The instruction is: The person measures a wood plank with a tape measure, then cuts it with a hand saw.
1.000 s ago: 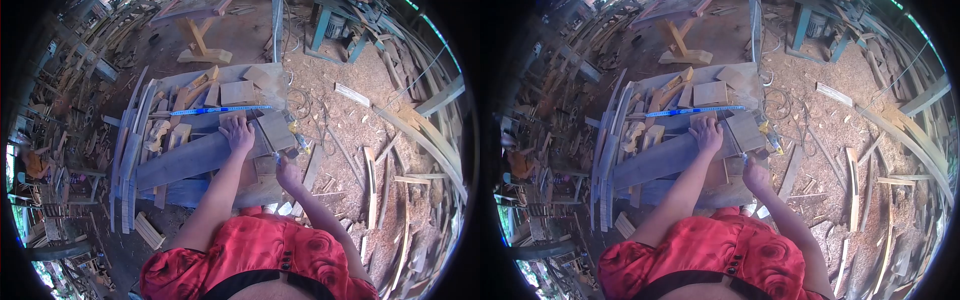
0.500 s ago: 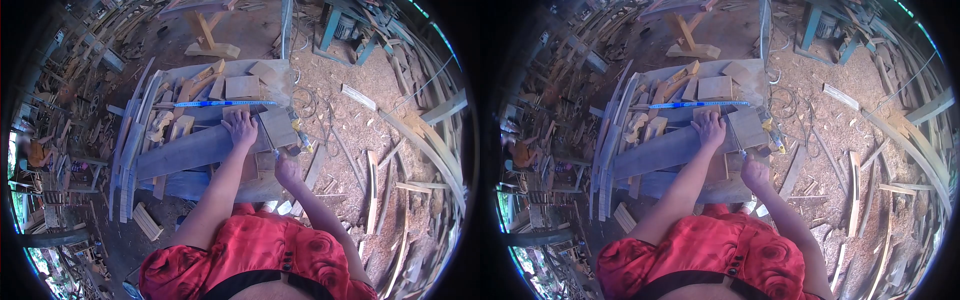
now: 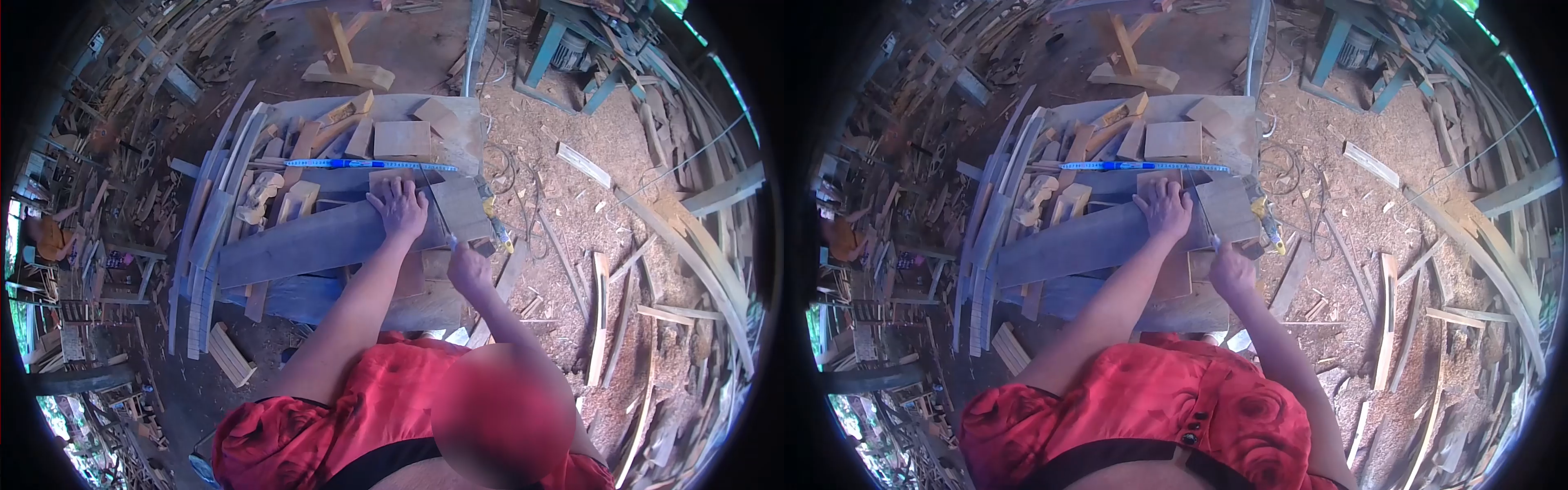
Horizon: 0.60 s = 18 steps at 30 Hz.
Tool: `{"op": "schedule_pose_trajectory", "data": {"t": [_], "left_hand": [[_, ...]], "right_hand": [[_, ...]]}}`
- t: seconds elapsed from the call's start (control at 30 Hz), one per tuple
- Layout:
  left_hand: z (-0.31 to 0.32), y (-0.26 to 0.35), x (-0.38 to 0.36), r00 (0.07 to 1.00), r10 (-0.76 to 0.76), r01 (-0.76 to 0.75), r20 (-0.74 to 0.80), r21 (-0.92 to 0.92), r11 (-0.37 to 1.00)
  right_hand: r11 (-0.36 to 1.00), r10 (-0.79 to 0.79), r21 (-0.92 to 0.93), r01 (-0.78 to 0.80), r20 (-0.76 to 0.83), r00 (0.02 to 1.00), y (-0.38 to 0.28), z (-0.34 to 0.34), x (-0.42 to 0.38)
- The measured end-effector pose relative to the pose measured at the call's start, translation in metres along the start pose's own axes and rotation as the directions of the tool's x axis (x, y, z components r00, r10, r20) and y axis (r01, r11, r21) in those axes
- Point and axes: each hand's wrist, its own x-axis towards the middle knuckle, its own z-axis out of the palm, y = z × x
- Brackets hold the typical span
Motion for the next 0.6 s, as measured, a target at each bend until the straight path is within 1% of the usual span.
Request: {"op": "schedule_pose_trajectory", "data": {"t": [0.03,0.07,0.13,0.2,0.27,0.3,0.37,0.43,0.47,0.5,0.57,0.6], "left_hand": [[0.0,-0.002,0.0,0.999,-0.002,0.002,0.045,-0.009,1.0],[0.001,-0.003,0.0,0.999,-0.011,0.012,0.046,-0.011,1.0],[0.008,-0.003,0.0,0.997,0.008,-0.006,-0.077,0.033,0.999],[0.01,-0.005,-0.001,0.998,0.006,-0.003,-0.068,0.033,0.999],[0.008,-0.003,0.0,0.998,0.013,-0.011,-0.069,0.031,0.999],[0.007,-0.004,0.0,0.998,0.012,-0.011,-0.062,0.018,1.0],[0.004,-0.003,0.0,0.999,0.008,-0.007,-0.054,0.004,1.0],[0.002,-0.004,0.001,1.0,-0.004,0.005,0.013,-0.008,1.0],[0.002,-0.005,-0.001,1.0,-0.014,0.014,0.016,-0.009,1.0],[0.004,-0.005,-0.001,1.0,-0.005,0.005,-0.003,-0.008,1.0],[0.005,-0.005,0.001,1.0,-0.009,0.009,-0.025,-0.011,1.0],[0.005,-0.005,0.002,1.0,-0.015,0.015,-0.004,-0.006,1.0]], "right_hand": [[0.999,0.041,-0.018,-0.041,0.022,0.999,0.006,0.004,-0.016],[0.996,0.082,-0.037,-0.08,0.044,0.996,0.009,0.006,-0.029],[0.995,0.097,-0.043,-0.095,0.052,0.994,0.012,0.002,-0.044],[0.991,0.126,-0.043,-0.123,0.062,0.99,0.012,0.004,-0.044],[1.0,0.025,0.017,-0.025,-0.022,0.999,0.01,0.009,-0.012],[1.0,0.025,0.016,-0.025,-0.022,0.999,0.007,0.012,0.004],[0.999,-0.019,-0.033,0.016,-0.085,0.996,0.001,0.019,0.026],[1.0,-0.025,-0.014,0.024,-0.088,0.996,0.007,0.019,0.016],[0.999,-0.03,0.007,0.031,-0.091,0.995,0.01,0.019,0.007],[0.999,-0.035,0.003,0.036,-0.084,0.996,0.011,0.018,-0.01],[0.993,0.087,-0.086,-0.085,0.026,0.996,0.011,0.007,-0.043],[0.992,0.081,-0.095,-0.078,0.032,0.996,0.009,0.003,-0.042]]}}
